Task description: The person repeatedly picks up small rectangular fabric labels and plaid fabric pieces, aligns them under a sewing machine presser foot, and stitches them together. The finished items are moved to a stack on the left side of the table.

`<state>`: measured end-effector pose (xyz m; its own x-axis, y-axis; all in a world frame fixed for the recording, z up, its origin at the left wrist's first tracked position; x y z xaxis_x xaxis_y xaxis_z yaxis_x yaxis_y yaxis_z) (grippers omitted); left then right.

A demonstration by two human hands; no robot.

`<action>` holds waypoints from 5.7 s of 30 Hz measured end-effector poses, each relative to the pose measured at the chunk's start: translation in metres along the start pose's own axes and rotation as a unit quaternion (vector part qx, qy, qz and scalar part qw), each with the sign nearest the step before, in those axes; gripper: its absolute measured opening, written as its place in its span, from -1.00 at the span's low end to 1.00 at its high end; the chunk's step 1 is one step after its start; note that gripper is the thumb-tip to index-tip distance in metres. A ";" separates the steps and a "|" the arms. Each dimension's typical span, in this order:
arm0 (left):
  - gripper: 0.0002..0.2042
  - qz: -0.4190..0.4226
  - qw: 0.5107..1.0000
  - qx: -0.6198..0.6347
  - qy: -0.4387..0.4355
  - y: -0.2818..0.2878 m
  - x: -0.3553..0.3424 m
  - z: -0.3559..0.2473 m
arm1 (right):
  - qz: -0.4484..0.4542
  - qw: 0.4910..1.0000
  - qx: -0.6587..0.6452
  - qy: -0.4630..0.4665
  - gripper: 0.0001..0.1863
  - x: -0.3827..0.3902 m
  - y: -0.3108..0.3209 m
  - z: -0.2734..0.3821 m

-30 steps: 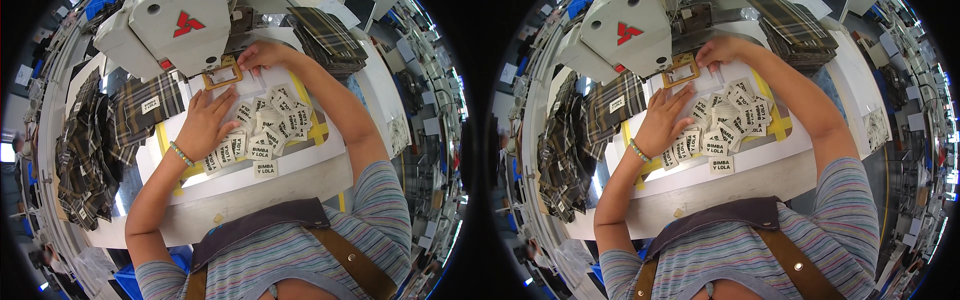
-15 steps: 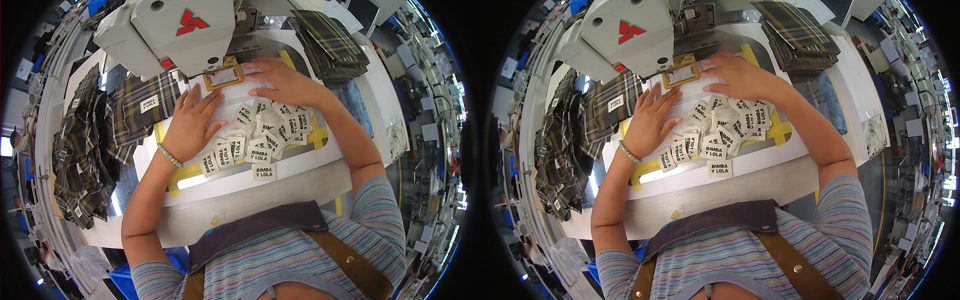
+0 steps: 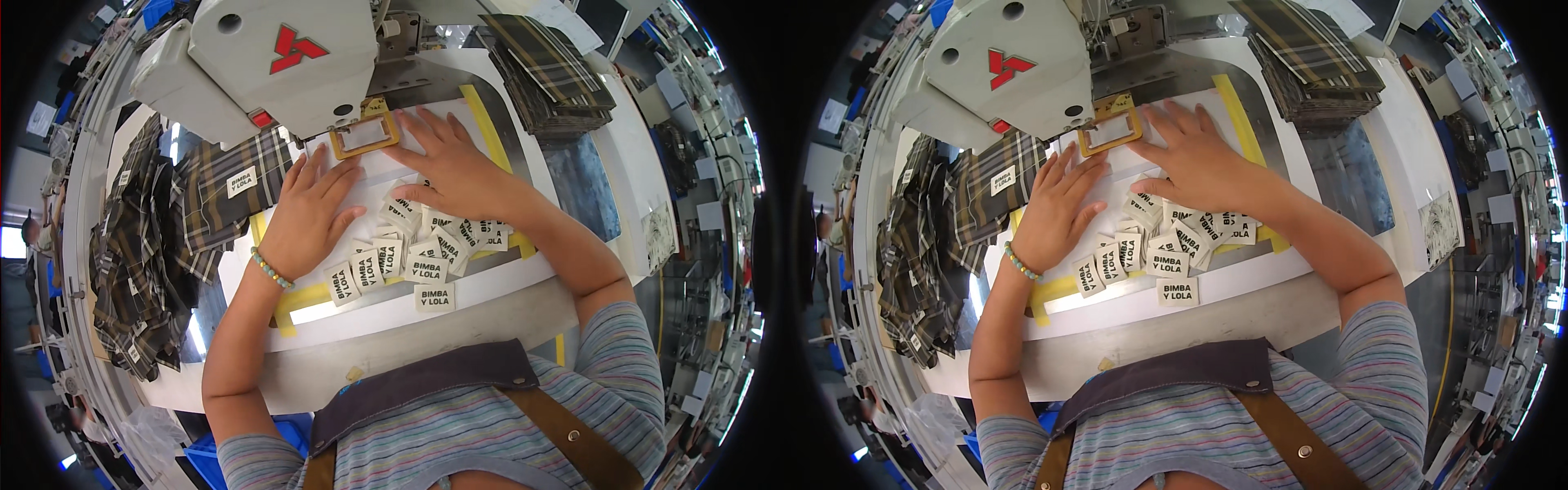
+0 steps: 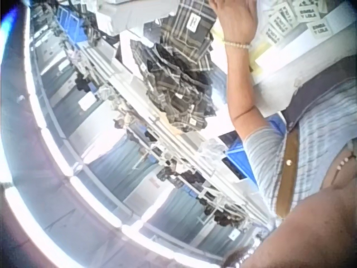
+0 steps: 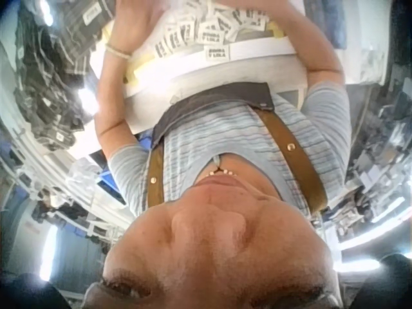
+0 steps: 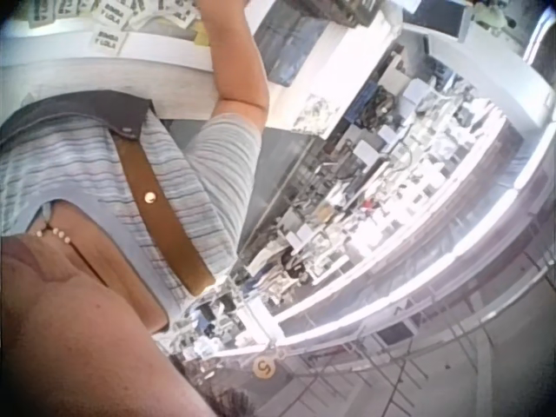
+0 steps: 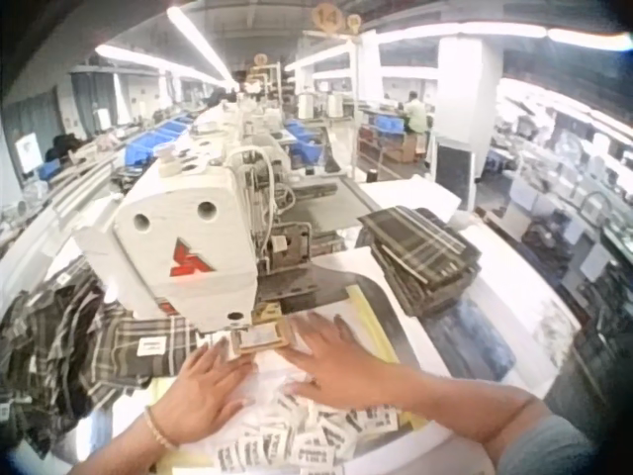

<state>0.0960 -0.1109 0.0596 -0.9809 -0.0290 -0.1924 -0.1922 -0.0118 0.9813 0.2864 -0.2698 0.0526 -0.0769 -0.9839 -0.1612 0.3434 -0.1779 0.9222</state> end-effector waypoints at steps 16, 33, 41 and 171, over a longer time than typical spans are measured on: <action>-0.26 -0.015 1.000 0.007 0.013 -0.014 -0.006 -0.007 | -0.014 1.000 0.009 -0.014 -0.29 -0.004 -0.004 0.005; -0.17 -0.007 0.999 0.011 0.037 -0.018 -0.009 -0.014 | -0.181 0.978 0.072 -0.075 -0.55 0.037 0.141 -0.032; -0.26 -0.053 0.998 -0.016 0.025 -0.012 -0.008 -0.017 | -0.215 0.937 0.145 -0.232 -0.69 0.061 0.148 -0.082; 0.05 -0.063 0.996 0.046 -0.037 -0.004 0.043 -0.031 | -0.016 0.994 0.049 0.100 -0.13 0.071 0.011 0.037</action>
<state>0.0552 -0.1436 0.0471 -0.9475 0.0408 -0.3171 -0.3132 0.0808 0.9462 0.2503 -0.3410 0.0638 0.1047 -0.9627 -0.2495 0.2503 -0.2173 0.9435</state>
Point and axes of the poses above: each hand's wrist, its own x-axis away from the middle knuckle, its own y-axis out of the back of the hand, z = x × y, the point moved 3 cm from there along -x, towards the middle knuckle, and after that the axes turned 11 degrees about -x, right-handed, at the moved point
